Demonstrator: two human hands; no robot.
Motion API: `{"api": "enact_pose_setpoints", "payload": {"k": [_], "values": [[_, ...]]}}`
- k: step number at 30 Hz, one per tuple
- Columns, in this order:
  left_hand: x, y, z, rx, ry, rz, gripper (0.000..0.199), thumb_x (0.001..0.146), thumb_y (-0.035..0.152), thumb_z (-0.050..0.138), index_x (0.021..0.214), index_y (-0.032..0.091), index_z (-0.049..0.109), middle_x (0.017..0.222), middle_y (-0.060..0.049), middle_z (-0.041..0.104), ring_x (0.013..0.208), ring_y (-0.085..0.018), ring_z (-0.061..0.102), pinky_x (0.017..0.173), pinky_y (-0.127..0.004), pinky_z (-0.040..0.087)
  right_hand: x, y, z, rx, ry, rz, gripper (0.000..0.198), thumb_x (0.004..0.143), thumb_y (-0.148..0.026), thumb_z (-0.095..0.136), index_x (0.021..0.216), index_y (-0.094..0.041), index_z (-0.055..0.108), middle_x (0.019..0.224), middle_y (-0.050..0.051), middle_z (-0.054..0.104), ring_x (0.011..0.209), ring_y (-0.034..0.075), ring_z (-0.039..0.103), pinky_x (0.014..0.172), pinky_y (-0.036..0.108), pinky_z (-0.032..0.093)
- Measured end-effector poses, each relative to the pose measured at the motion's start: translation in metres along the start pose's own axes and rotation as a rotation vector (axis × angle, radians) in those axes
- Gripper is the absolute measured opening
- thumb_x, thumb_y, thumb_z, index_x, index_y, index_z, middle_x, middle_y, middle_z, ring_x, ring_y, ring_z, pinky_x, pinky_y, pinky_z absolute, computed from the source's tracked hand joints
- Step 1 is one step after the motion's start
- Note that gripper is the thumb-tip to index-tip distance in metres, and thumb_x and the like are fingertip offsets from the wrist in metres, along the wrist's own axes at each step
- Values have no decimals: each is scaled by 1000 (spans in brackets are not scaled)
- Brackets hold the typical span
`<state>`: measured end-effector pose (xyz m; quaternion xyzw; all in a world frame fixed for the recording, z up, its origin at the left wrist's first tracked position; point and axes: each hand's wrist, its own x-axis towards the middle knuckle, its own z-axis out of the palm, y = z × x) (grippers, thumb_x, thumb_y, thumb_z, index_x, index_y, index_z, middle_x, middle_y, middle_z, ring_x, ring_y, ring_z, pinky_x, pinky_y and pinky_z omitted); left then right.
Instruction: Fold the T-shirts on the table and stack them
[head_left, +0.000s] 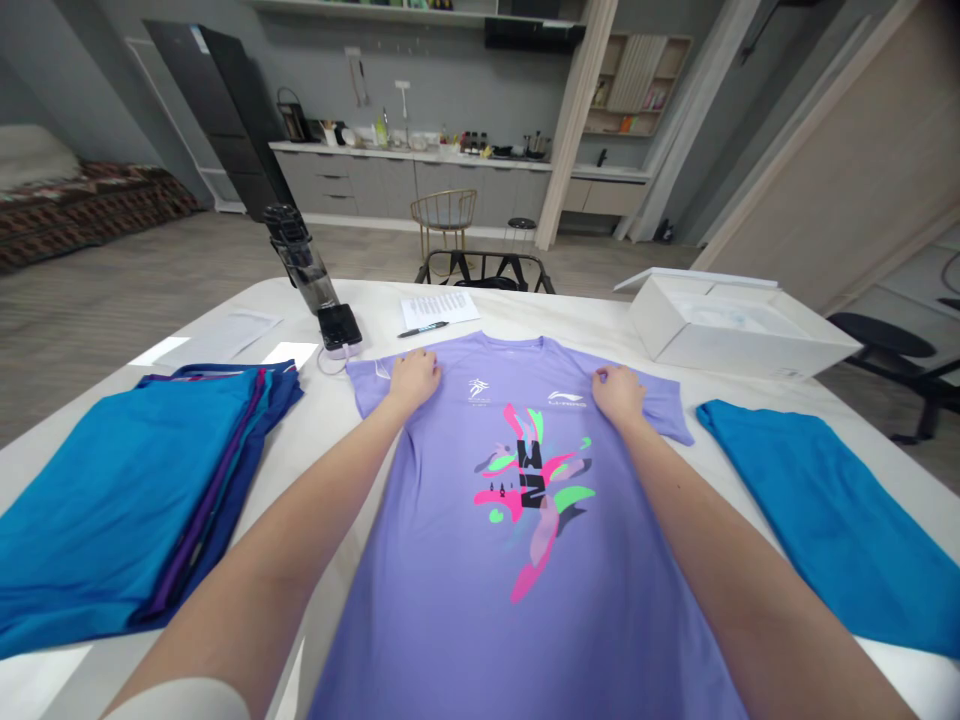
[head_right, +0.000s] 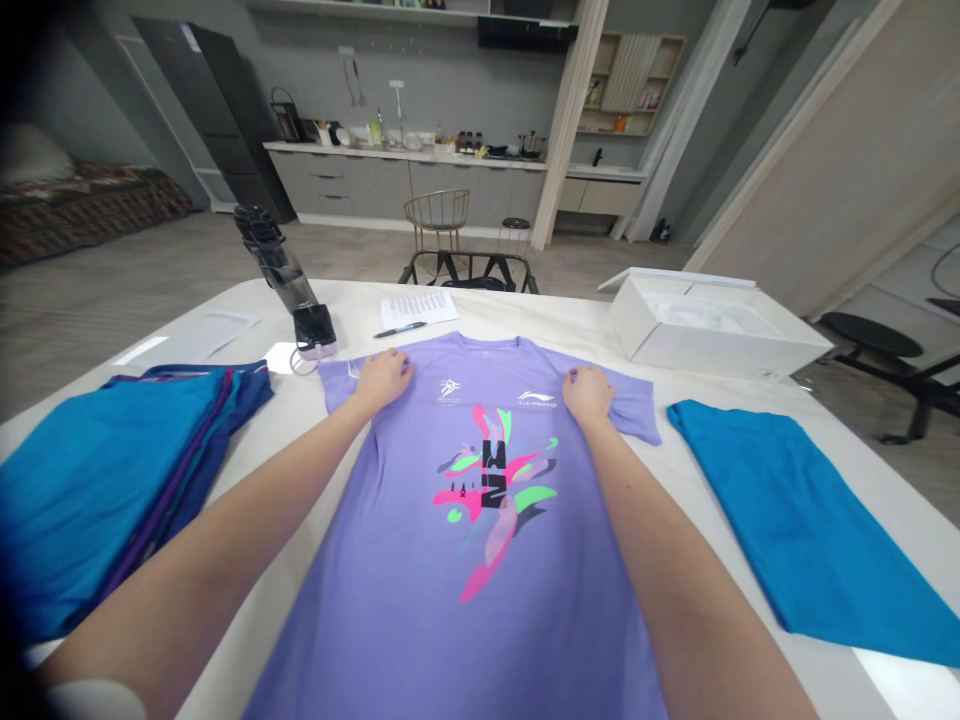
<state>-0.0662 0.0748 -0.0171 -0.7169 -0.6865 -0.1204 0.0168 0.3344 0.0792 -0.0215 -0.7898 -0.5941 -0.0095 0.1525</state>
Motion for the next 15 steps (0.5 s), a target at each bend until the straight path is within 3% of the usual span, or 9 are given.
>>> {"api": "enact_pose_setpoints", "payload": {"k": [2, 6, 15], "values": [[8, 6, 4, -26, -33, 32, 31, 99, 29, 45, 117, 18, 67, 122, -19, 67, 124, -35, 58, 108, -51, 40, 3, 5, 1, -9, -32, -18, 35, 98, -36, 48, 111, -19, 74, 122, 17, 67, 117, 34, 61, 98, 52, 47], [19, 10, 13, -28, -104, -39, 32, 100, 27, 44, 122, 14, 63, 124, -21, 66, 122, -37, 60, 105, -50, 43, 6, 8, 6, -11, -80, -51, 29, 99, -36, 49, 107, -19, 72, 119, 15, 69, 114, 32, 62, 97, 49, 47], [21, 3, 13, 20, -139, -83, 36, 104, 25, 32, 122, 11, 59, 127, -21, 64, 122, -34, 59, 100, -46, 47, 7, 1, 10, -55, -145, -32, 38, 106, -29, 35, 120, -10, 65, 126, 23, 65, 122, 35, 60, 101, 51, 45]]}}
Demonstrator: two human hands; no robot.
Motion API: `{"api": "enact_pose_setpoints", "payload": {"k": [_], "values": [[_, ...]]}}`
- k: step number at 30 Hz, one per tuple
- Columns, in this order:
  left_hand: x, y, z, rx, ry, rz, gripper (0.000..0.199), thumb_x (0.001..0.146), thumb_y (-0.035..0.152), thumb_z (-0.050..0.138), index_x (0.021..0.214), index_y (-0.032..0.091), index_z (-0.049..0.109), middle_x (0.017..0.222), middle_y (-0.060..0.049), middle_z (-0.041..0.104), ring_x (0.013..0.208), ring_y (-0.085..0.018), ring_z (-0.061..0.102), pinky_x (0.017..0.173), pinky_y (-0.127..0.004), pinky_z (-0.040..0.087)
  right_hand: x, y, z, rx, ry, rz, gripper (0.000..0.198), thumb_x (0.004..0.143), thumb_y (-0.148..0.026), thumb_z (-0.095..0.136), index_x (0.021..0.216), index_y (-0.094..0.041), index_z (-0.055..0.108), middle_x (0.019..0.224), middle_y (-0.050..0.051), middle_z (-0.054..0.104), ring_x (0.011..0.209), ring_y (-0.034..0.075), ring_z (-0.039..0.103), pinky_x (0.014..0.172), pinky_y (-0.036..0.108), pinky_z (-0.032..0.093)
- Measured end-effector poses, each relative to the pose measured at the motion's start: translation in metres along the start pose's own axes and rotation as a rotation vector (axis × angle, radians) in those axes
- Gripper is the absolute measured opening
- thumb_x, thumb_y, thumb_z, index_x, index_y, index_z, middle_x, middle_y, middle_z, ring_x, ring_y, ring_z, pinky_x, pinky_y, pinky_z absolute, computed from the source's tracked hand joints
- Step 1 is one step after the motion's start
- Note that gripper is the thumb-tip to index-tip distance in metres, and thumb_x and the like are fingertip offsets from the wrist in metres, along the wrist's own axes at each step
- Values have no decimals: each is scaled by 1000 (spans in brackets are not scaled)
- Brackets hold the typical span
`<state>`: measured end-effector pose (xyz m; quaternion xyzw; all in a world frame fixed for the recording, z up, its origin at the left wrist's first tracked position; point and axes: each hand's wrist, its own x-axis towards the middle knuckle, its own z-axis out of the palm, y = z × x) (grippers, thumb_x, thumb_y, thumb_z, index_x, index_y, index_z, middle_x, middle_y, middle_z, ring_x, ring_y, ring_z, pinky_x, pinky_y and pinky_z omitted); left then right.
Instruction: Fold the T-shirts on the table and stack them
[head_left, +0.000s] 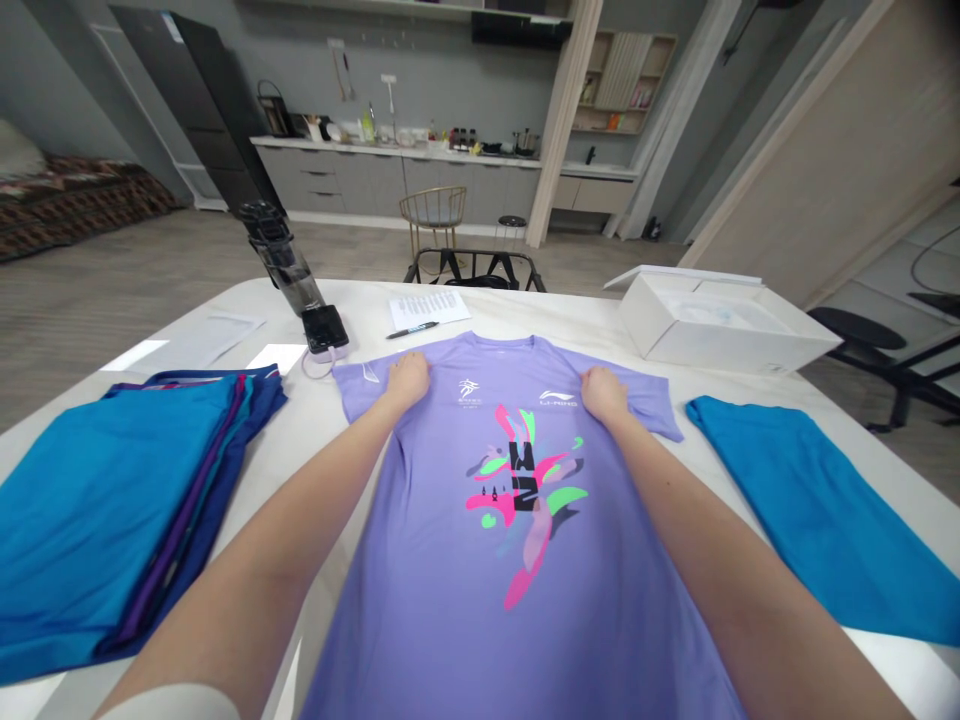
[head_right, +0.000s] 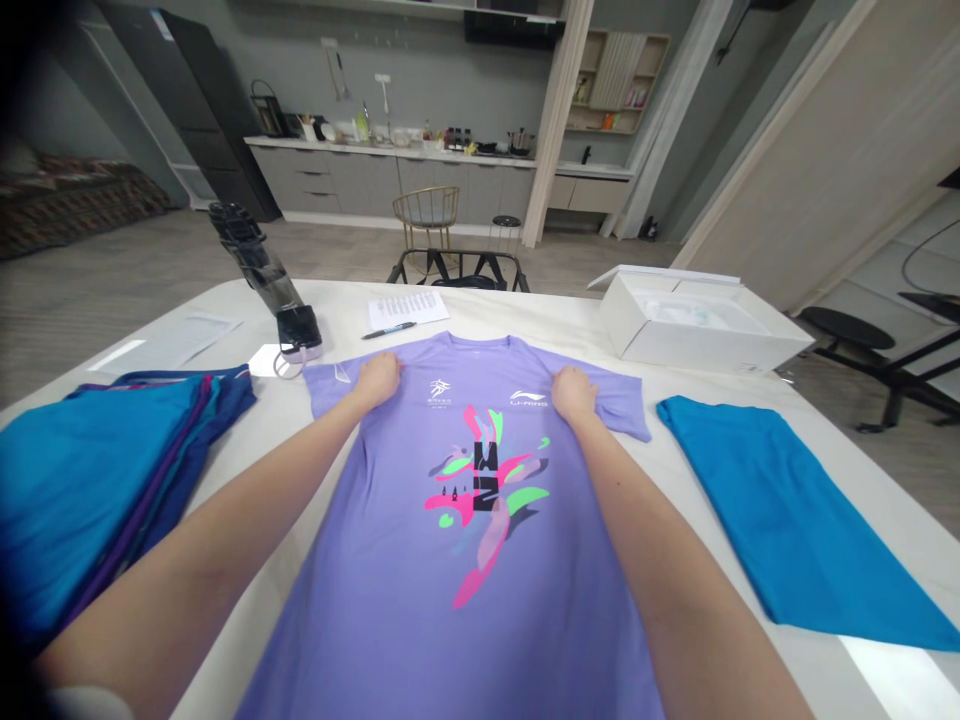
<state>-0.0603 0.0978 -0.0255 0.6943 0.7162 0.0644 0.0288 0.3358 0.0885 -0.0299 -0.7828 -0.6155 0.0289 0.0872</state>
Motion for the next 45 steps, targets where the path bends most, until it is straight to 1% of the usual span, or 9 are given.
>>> {"api": "enact_pose_setpoints", "payload": {"k": [9, 12, 16, 24, 27, 30, 33, 38, 45], "values": [[-3, 3, -12, 55, 163, -57, 37, 102, 25, 32, 125, 11, 57, 128, -22, 61, 121, -34, 57, 100, -48, 45, 2, -2, -11, 94, 49, 62, 41, 106, -40, 35, 123, -16, 64, 131, 21, 62, 125, 36, 57, 102, 54, 46], [-12, 23, -13, 39, 242, 90, 40, 103, 29, 33, 130, 12, 56, 134, -21, 59, 126, -33, 55, 105, -46, 43, 8, 23, -16, 62, 154, 131, 43, 104, -36, 36, 133, -18, 61, 137, 20, 58, 128, 37, 54, 103, 55, 45], [-16, 51, -5, -32, 132, 353, 54, 104, 44, 33, 150, 19, 45, 158, -14, 45, 146, -29, 40, 121, -48, 30, 12, 60, -8, 23, 46, -33, 54, 105, -43, 32, 145, -15, 55, 148, 18, 54, 135, 34, 51, 112, 48, 39], [-5, 38, 22, -70, -97, 111, 78, 99, 69, 18, 162, 25, 30, 171, -7, 21, 159, -31, 15, 126, -59, 10, 11, 89, 1, -22, -77, 187, 91, 100, -69, 20, 162, -2, 27, 164, 28, 27, 152, 44, 26, 121, 59, 23], [-1, 37, 20, -86, -69, 96, 75, 100, 65, 19, 161, 23, 32, 170, -10, 25, 157, -32, 20, 126, -60, 13, 16, 72, -7, -68, -52, 233, 90, 101, -64, 22, 159, 4, 27, 164, 32, 24, 153, 45, 22, 121, 61, 20], [4, 43, 17, -93, 1, 97, 68, 103, 54, 18, 159, 18, 35, 166, -14, 33, 154, -31, 30, 125, -59, 18, 18, 34, -9, -77, -3, -80, 78, 104, -56, 22, 159, -2, 31, 167, 24, 22, 156, 36, 17, 125, 53, 17], [15, 49, 16, -104, -42, 91, 65, 103, 50, 19, 154, 16, 41, 165, -15, 36, 154, -31, 30, 125, -58, 20, 19, -8, -1, 10, -138, -342, 69, 106, -54, 14, 161, -18, 34, 169, 11, 26, 156, 27, 21, 125, 50, 19], [37, 48, 21, -149, -116, 60, 69, 103, 54, 17, 158, 18, 37, 169, -11, 27, 157, -29, 21, 127, -55, 15, 23, -48, 15, -11, -215, -140, 74, 101, -68, 10, 164, -33, 27, 172, 3, 18, 156, 38, 14, 116, 77, 10], [30, 65, 22, -86, 24, 64, 74, 101, 58, 24, 159, 14, 35, 169, -15, 25, 157, -31, 22, 127, -57, 7, 33, -58, 13, -25, -191, -115, 84, 91, -84, 18, 163, -42, 25, 173, 2, 15, 153, 53, 8, 110, 85, 3]]}}
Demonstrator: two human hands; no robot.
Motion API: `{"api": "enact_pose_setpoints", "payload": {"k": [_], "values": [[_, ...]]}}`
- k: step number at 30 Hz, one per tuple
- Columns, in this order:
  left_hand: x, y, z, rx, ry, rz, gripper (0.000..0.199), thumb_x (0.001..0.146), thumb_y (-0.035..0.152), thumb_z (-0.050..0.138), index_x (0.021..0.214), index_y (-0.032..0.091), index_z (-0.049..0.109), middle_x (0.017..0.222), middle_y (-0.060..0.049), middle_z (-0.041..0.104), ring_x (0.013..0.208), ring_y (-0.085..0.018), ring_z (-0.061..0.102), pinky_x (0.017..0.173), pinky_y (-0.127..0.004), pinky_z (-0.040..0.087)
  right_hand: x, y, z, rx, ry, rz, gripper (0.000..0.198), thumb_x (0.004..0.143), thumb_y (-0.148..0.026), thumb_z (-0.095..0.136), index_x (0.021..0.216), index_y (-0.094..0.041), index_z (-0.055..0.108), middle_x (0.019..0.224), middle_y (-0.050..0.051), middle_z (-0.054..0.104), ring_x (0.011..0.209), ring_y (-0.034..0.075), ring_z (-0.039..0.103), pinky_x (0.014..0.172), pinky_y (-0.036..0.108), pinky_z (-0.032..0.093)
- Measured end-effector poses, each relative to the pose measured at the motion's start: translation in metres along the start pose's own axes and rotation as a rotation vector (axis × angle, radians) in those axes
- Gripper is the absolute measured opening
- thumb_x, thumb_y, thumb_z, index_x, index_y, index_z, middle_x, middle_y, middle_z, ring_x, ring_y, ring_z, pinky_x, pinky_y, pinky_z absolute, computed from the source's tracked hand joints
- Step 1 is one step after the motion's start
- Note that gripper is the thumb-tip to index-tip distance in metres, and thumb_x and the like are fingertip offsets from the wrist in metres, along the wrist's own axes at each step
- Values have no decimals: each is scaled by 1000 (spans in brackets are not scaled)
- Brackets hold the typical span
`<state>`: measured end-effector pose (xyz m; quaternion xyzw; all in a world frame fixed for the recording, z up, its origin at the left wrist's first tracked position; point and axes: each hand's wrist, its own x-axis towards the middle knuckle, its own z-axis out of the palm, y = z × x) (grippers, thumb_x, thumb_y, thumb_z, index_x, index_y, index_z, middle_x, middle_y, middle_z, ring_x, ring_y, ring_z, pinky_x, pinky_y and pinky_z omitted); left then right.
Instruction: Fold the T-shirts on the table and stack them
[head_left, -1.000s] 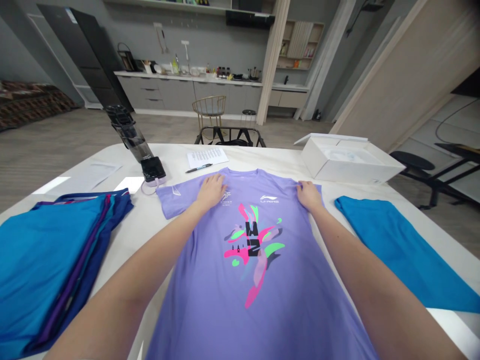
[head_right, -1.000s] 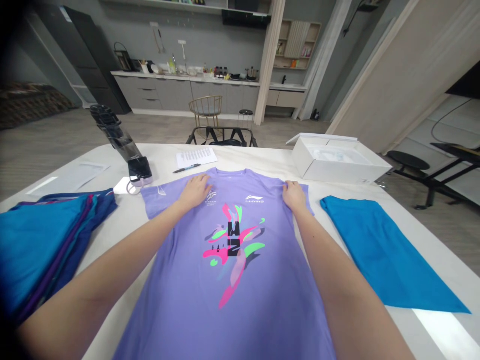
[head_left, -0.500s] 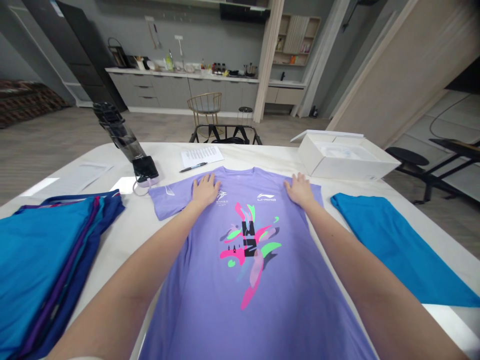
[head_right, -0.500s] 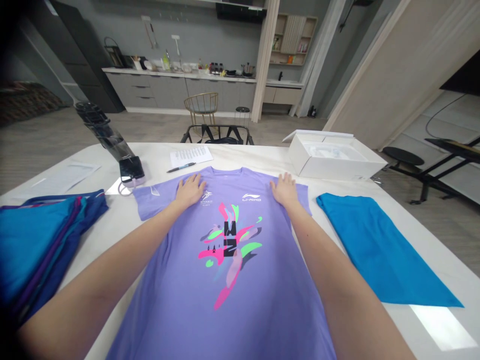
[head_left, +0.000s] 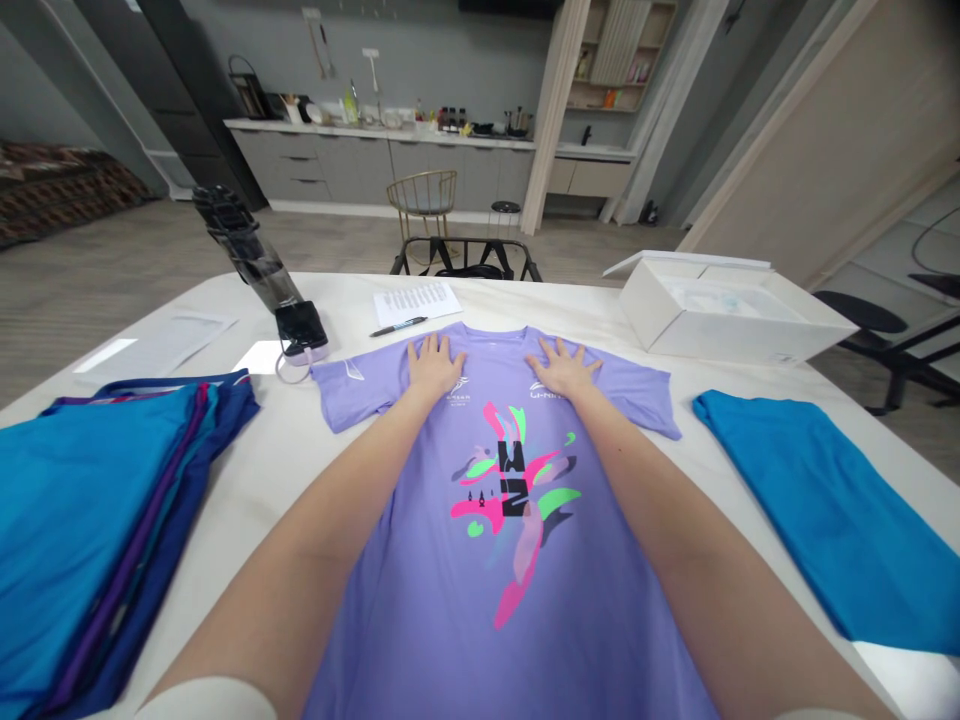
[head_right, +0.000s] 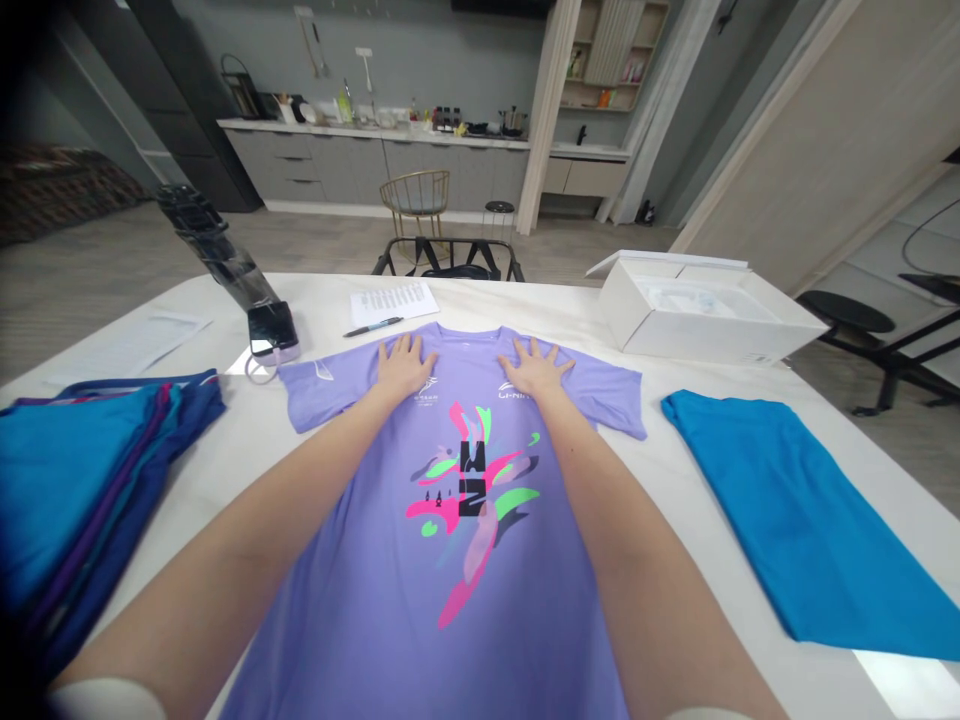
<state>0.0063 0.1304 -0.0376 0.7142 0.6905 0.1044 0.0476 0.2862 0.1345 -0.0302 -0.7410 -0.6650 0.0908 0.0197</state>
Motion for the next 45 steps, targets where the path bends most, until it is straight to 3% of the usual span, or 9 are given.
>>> {"api": "enact_pose_setpoints", "payload": {"k": [3, 7, 13, 18, 22, 25, 28, 36, 45], "values": [[-17, 20, 2, 19, 82, 106, 69, 103, 55, 23, 160, 19, 35, 170, -11, 25, 157, -30, 21, 128, -57, 3, -10, -10, 0, -34, 68, -65, 84, 93, -82, 22, 165, -37, 23, 172, 6, 16, 153, 50, 11, 112, 82, 1], [-40, 29, 6, -27, -11, 128, 67, 103, 57, 21, 160, 25, 36, 169, -9, 27, 156, -31, 22, 126, -60, 11, -38, -20, 10, -30, 119, -149, 73, 101, -70, 13, 164, -36, 24, 172, 4, 16, 156, 39, 13, 116, 77, 4], [-57, -25, -4, -9, -64, 77, 70, 102, 63, 20, 160, 27, 35, 170, -8, 25, 158, -29, 19, 126, -60, 11, -54, 35, 10, 12, 72, 42, 73, 101, -69, 10, 164, -35, 26, 171, 4, 20, 155, 41, 17, 115, 78, 10], [-63, -56, -26, -5, -99, 88, 66, 104, 58, 19, 160, 27, 35, 169, -7, 27, 157, -27, 22, 126, -61, 12, -55, 67, -6, 8, 82, -23, 67, 104, -62, 16, 162, -32, 33, 170, 6, 25, 155, 35, 19, 118, 74, 11], [-92, -26, -32, 13, 69, 176, 62, 106, 47, 18, 158, 20, 38, 167, -11, 33, 155, -26, 27, 128, -54, 12, -86, 26, -5, -29, 244, -121, 67, 107, -55, 14, 160, -21, 36, 170, 10, 24, 157, 31, 16, 123, 64, 9], [-122, 5, -26, 5, 47, 224, 62, 106, 49, 20, 158, 21, 39, 167, -11, 31, 156, -28, 26, 127, -55, 16, -123, -18, 8, -20, 100, -252, 67, 106, -58, 13, 160, -27, 37, 170, 7, 25, 156, 30, 20, 123, 62, 16], [-149, 19, -20, 2, -40, 319, 63, 105, 54, 23, 159, 27, 37, 169, -7, 27, 157, -27, 21, 128, -56, 13, -155, -37, 21, -45, 42, -275, 68, 103, -65, 11, 162, -37, 30, 171, 3, 21, 157, 32, 16, 120, 71, 11], [-191, 4, -24, -9, -127, 308, 72, 101, 68, 17, 162, 32, 31, 171, -3, 20, 159, -29, 16, 126, -62, 10, -187, 19, 16, -38, 49, -70, 77, 100, -73, 19, 165, -33, 24, 172, 6, 16, 157, 37, 14, 120, 71, 9], [-248, 10, -37, 3, -91, 272, 67, 101, 66, 24, 160, 37, 34, 170, -3, 25, 157, -30, 20, 126, -63, 7, -253, 27, 18, -31, 181, -118, 66, 105, -61, 16, 163, -31, 30, 171, 6, 20, 157, 30, 16, 123, 64, 14]]}}
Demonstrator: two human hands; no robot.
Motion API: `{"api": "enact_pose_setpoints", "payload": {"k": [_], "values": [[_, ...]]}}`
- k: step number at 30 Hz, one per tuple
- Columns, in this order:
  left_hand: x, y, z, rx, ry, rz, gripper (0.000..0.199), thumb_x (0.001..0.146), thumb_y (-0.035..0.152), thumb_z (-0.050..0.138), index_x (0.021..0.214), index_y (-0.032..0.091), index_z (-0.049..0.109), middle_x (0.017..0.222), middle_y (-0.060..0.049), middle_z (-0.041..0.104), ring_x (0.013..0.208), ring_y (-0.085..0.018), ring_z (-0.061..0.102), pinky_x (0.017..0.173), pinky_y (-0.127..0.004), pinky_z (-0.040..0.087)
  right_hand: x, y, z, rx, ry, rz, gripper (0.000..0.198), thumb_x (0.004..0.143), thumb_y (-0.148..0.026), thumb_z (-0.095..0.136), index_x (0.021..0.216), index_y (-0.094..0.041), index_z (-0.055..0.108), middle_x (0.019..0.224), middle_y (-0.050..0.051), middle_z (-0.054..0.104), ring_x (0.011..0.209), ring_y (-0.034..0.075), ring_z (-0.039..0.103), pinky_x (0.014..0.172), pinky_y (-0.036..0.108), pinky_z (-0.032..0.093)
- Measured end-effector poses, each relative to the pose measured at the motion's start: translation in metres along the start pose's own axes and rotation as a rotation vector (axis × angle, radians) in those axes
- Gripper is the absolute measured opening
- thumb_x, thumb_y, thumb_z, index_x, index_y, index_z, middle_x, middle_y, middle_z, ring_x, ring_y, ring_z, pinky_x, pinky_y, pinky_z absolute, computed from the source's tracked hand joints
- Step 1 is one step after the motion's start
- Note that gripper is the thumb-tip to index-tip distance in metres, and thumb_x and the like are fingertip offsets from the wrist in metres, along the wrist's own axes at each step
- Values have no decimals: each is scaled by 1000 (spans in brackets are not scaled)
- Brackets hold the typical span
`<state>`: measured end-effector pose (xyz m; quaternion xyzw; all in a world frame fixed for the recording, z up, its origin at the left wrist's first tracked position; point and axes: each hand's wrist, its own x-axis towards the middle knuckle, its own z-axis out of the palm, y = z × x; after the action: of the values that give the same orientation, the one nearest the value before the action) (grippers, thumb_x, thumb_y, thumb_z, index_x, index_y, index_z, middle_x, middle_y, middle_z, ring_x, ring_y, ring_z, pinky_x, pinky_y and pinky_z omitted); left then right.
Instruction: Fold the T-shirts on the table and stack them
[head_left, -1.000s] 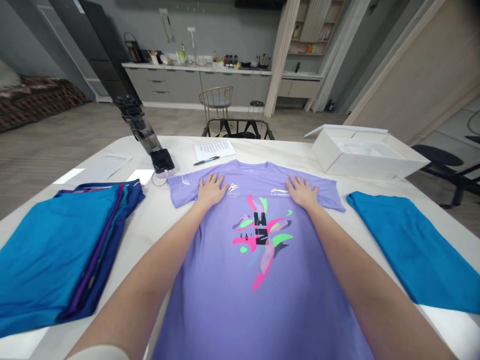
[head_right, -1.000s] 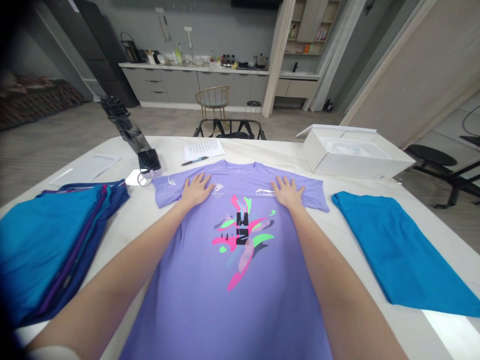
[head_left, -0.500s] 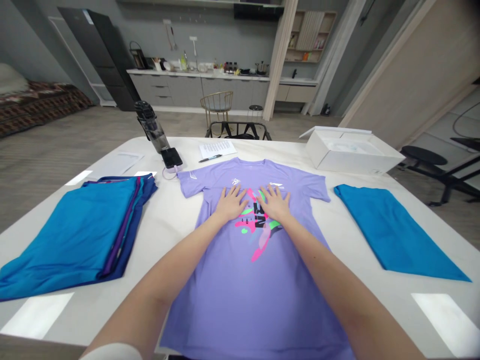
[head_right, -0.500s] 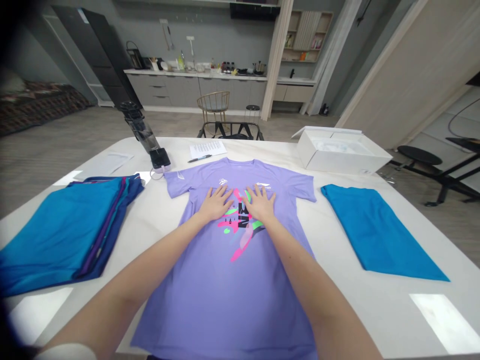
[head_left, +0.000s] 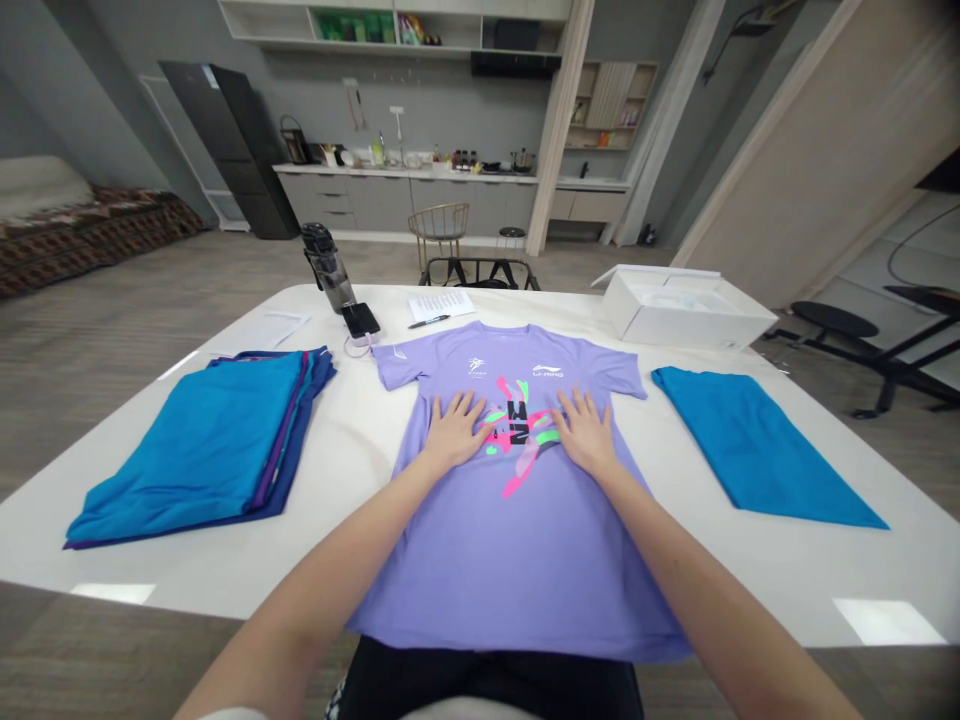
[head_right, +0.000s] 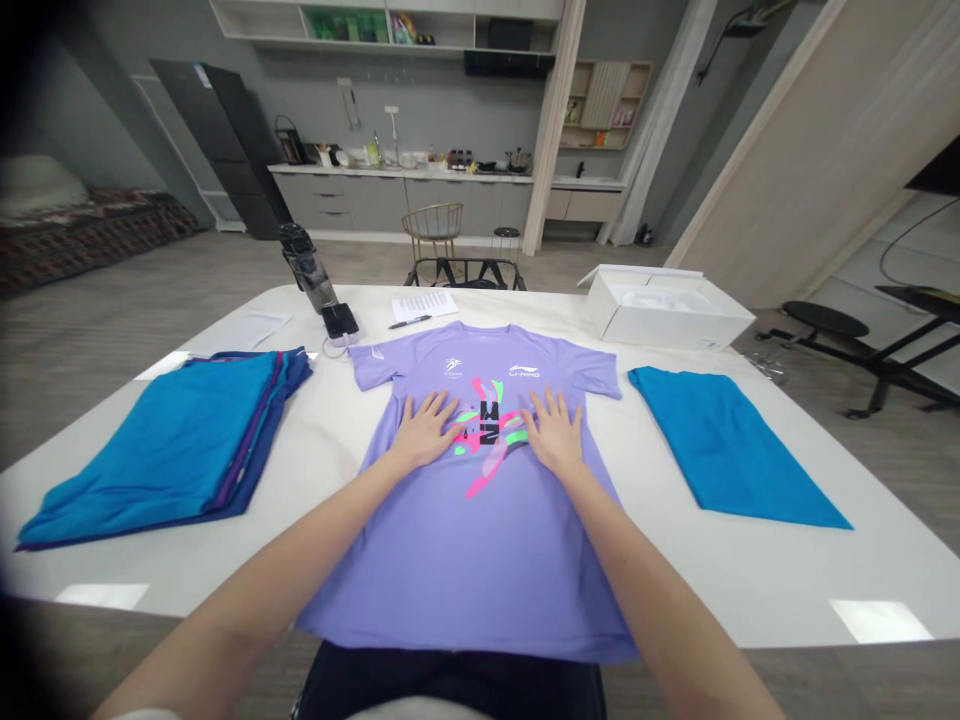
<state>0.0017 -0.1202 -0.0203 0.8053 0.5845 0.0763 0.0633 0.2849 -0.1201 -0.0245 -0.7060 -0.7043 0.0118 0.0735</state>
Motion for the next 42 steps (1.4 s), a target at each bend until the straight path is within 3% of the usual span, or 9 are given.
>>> {"api": "enact_pose_setpoints", "payload": {"k": [7, 13, 18, 24, 29, 33, 37, 42], "values": [[-60, 19, 6, -5, -9, 95, 69, 101, 67, 21, 161, 34, 33, 169, -3, 27, 157, -27, 22, 128, -57, 14, -55, 8, 1, -30, -104, -106, 67, 104, -65, 23, 163, -34, 29, 169, 6, 26, 156, 34, 22, 121, 71, 10], [-106, 35, -3, 37, -25, 152, 64, 102, 64, 28, 162, 40, 29, 171, 1, 20, 159, -28, 16, 129, -60, 7, -105, 3, -12, -1, -164, -249, 68, 104, -65, 20, 164, -35, 28, 171, 2, 21, 157, 32, 16, 122, 70, 5], [-146, 41, -5, 55, -26, 165, 63, 101, 66, 28, 160, 44, 30, 172, 3, 14, 159, -29, 13, 128, -64, 6, -157, 7, -18, -15, -145, -214, 69, 102, -67, 26, 164, -38, 24, 170, 1, 20, 157, 33, 15, 122, 71, 5], [-190, 46, 5, 54, -31, 171, 65, 103, 63, 29, 163, 39, 25, 170, -2, 23, 157, -32, 20, 123, -71, 11, -207, 17, -21, -24, -109, -214, 69, 102, -66, 31, 164, -37, 24, 170, 3, 23, 157, 36, 17, 120, 73, 11], [-217, 48, 5, 24, -16, 197, 67, 103, 61, 33, 164, 36, 21, 170, -3, 23, 156, -32, 24, 124, -67, 17, -240, 29, -18, 5, -35, -209, 76, 101, -66, 37, 166, -31, 20, 170, 4, 23, 157, 37, 10, 122, 69, 18], [-217, 37, 1, 25, 7, 185, 62, 105, 58, 32, 163, 37, 24, 171, -1, 22, 156, -29, 26, 124, -62, 21, -250, 43, -14, 53, -8, -190, 70, 103, -62, 39, 163, -28, 32, 169, 6, 26, 156, 35, 18, 123, 61, 26], [-202, 28, 2, 39, 33, 175, 60, 105, 57, 33, 161, 35, 31, 170, -3, 24, 156, -30, 26, 125, -61, 19, -231, 41, -19, 133, 1, -258, 59, 107, -52, 34, 159, -24, 41, 167, 8, 30, 155, 29, 25, 125, 53, 29], [-199, 34, 4, 31, 24, 138, 65, 102, 60, 38, 161, 32, 34, 168, -5, 30, 154, -32, 29, 125, -61, 18, -207, 22, -24, 146, -127, -364, 58, 107, -54, 35, 159, -31, 39, 166, 3, 32, 155, 28, 26, 126, 57, 23]]}}
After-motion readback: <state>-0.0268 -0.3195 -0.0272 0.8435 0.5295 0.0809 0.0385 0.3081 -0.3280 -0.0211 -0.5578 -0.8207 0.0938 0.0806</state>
